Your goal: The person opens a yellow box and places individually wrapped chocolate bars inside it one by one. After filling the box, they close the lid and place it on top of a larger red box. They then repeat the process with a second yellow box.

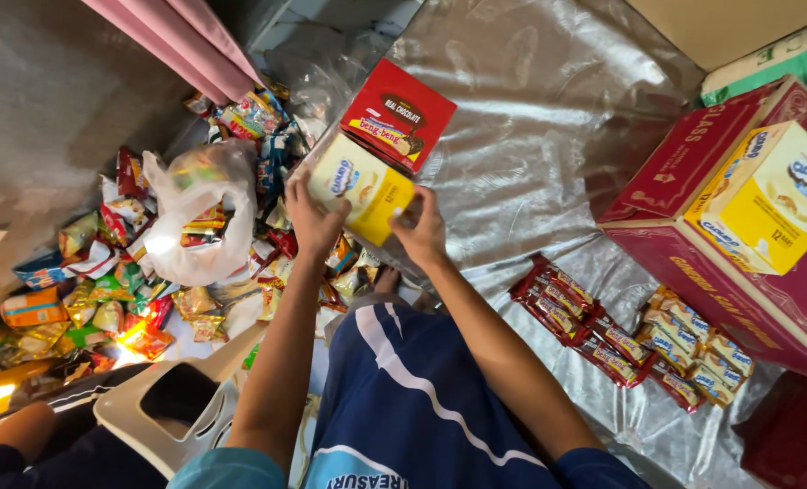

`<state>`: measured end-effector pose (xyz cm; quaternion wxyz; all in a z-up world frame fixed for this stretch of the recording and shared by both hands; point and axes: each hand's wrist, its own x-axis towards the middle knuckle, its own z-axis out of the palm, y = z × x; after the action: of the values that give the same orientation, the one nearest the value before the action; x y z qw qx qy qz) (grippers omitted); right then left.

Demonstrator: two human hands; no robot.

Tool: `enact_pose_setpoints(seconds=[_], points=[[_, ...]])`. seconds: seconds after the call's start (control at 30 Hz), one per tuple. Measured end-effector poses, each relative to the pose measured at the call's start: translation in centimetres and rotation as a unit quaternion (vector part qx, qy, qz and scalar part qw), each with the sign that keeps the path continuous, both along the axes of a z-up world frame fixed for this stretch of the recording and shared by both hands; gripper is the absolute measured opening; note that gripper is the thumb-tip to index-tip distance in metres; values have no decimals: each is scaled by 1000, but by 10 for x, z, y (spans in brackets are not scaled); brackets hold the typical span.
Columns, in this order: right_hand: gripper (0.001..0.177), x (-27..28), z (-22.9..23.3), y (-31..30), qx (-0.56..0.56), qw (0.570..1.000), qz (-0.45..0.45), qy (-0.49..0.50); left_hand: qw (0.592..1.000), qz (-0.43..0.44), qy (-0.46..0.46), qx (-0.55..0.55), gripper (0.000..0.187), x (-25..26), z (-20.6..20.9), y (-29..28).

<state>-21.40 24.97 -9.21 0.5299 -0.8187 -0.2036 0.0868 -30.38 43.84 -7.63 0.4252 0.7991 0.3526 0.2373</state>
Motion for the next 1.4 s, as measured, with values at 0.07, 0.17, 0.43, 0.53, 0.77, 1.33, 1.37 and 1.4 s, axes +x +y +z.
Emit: enact_pose_setpoints(seconds=[0.07,0.17,0.43,0.53,0.77,1.33,1.37,1.4], points=[[79,-5,-8,1,49,995,-13,87,1000,-13,12,12,81,-2,-1,6],[88,-11,-38,-5,97,984,-48,140,997,-22,58,-50,65,-9,1,7],[77,-11,-5,-67,189,951,-105,222,974,-98,-32,-203,44,-34,28,-37],[77,3,29,-100,246,920,-102,287,946,-120,-67,-292,58,-15,44,-60],[101,9,148,-158,170,985,40,-19,912,-196,-61,-355,54,40,25,-94],[70,26,168,-222,118,959,-202,-160,801,-365,-203,-428,84,177,108,-199],[69,29,164,-226,96,952,-234,-173,784,-375,-203,-451,85,184,110,-201],[69,33,161,-230,75,943,-265,-186,766,-385,-203,-474,87,190,112,-203]])
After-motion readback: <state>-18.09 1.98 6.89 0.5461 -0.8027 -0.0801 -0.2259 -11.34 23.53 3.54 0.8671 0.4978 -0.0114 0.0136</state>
